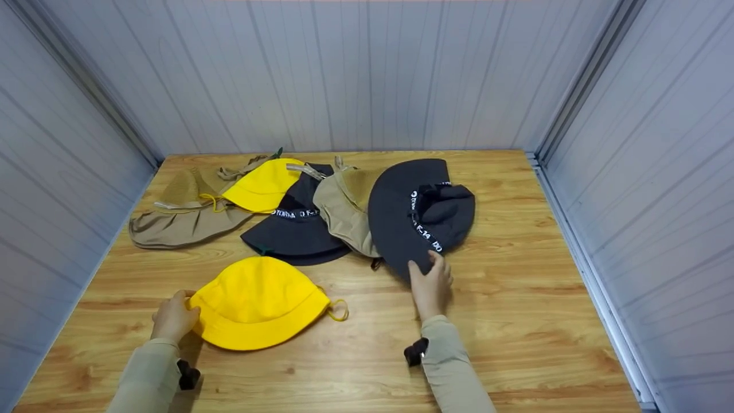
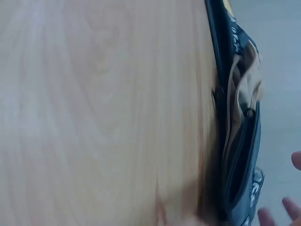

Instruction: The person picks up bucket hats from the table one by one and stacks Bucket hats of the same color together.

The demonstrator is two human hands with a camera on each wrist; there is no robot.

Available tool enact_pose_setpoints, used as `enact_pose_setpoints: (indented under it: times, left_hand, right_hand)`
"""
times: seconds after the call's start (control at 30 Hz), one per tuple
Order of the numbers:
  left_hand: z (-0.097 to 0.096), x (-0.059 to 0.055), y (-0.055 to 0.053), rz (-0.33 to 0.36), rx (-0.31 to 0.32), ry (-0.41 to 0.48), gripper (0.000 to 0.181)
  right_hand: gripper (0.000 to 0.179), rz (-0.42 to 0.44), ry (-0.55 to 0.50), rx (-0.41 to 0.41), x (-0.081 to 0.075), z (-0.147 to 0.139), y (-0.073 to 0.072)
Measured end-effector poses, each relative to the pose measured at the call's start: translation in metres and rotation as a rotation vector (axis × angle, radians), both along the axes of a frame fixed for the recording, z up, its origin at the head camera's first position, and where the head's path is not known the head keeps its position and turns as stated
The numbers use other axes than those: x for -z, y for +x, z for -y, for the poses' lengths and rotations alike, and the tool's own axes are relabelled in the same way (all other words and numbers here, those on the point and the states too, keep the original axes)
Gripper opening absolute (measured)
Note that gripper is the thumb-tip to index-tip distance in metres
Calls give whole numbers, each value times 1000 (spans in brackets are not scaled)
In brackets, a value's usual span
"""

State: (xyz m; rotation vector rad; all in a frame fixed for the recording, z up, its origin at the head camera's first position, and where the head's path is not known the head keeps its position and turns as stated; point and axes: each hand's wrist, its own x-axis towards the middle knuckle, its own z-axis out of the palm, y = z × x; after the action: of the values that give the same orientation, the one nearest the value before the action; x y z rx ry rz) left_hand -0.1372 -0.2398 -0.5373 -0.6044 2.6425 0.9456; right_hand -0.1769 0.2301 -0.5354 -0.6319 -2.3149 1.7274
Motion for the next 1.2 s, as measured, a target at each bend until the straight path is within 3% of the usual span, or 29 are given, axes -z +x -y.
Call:
enact_pose_setpoints:
  times: [0.13,0.23,0.4,0.53,0.63,0.73,0.83,0.97,1.1,1.2]
  left_hand:
    - [-1,-1,-1,-3,-2,2,44]
    - [-1,0,-1,-3,-8,3,43]
    - [-1,1,0,-2,-15,18,44]
    - [-1,1,1,-9,-10,23,44]
    - [0,3,3,-12,-8,14,44]
    - [1,4,5,-10,-17,12,44]
    - [2,4,6,-22,-16,15,43]
    - [2,4,6,-38,-8,20,42]
    - [1,4,4,-36,-22,24,43]
    - [-1,3,2,-30,-31,22,43]
  right_hand:
    - [69,100,-382,25,-3,-11,-2]
    - [75,167,-568,15,-5,-17,-3]
    - [72,220,-658,-7,-6,-22,-5]
    - [57,250,-688,6,-4,-23,-8]
    - [33,228,-851,27,-1,-23,-10]
    - [18,177,-1103,61,4,-21,-11]
    - [23,140,-1304,83,8,-18,-11]
    - [39,93,-1486,146,11,-13,-15]
    - [59,54,-1574,159,11,-10,-19]
    - [68,54,-1551,148,9,-9,-22]
